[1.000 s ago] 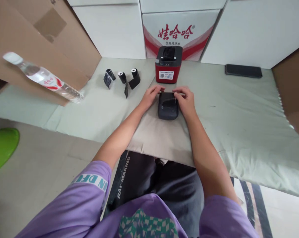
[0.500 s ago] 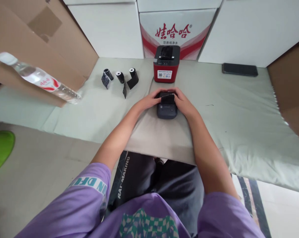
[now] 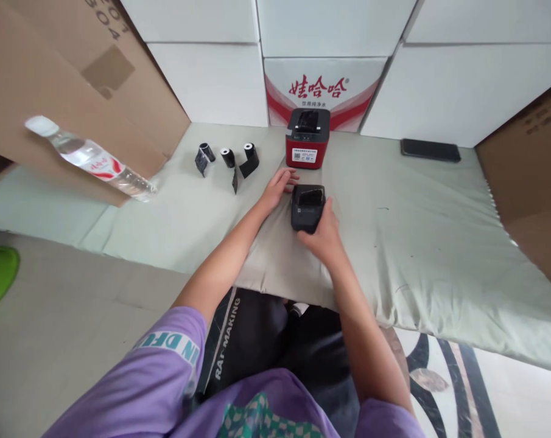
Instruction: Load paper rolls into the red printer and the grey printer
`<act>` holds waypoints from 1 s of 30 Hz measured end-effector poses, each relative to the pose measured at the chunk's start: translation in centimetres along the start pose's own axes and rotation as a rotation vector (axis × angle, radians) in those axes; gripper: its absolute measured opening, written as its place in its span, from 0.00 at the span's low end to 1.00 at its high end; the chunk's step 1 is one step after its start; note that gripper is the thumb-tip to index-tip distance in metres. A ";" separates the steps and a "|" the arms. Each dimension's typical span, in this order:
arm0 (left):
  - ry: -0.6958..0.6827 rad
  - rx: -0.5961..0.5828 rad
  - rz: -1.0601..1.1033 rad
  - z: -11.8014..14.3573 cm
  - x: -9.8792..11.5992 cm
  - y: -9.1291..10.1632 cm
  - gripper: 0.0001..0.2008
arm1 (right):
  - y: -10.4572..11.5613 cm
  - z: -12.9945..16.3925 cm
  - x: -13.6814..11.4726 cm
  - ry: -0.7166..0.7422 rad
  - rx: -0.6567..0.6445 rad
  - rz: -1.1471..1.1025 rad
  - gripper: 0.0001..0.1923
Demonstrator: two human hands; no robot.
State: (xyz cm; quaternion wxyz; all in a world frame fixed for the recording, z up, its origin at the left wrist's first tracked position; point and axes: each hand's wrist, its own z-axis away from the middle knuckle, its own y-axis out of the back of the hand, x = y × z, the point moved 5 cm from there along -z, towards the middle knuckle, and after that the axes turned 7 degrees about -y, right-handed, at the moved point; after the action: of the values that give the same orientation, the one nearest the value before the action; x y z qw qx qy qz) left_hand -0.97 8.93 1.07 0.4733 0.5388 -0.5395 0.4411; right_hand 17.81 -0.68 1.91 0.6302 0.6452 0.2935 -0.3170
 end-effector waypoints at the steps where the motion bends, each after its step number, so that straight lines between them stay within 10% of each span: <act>1: 0.013 0.018 0.020 0.0 0.2 0.1 0.21 | -0.6 0.9 -0.4 -0.002 0.063 0.058 0.67; 6: 0.025 0.046 0.028 0.1 0.4 0.1 0.18 | -1.4 1.8 -2.3 0.043 0.286 0.150 0.65; 10: 0.021 0.045 0.020 -0.1 0.2 -0.1 0.17 | 2.6 -3.0 -3.1 0.060 0.389 0.117 0.66; 16: 0.026 0.045 -0.001 0.0 0.3 -0.1 0.16 | 6.1 -13.1 -1.7 -0.305 0.451 0.125 0.66; 22: 0.036 0.060 0.009 0.1 0.3 0.0 0.14 | 5.1 -14.6 -1.1 -0.405 0.487 0.180 0.68; 25: 0.036 0.074 0.004 0.2 0.5 0.2 0.13 | 5.6 -13.6 -2.7 -0.219 0.624 0.158 0.61; 30: 0.033 0.068 -0.006 0.4 0.8 0.0 0.12 | 5.7 -11.7 -9.0 0.341 0.527 -0.291 0.12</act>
State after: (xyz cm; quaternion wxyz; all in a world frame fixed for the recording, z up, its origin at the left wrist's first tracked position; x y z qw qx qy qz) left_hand -1.00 8.40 1.81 0.4647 0.5490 -0.5146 0.4667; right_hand 17.04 10.98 12.51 0.3318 0.7808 0.3914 -0.3564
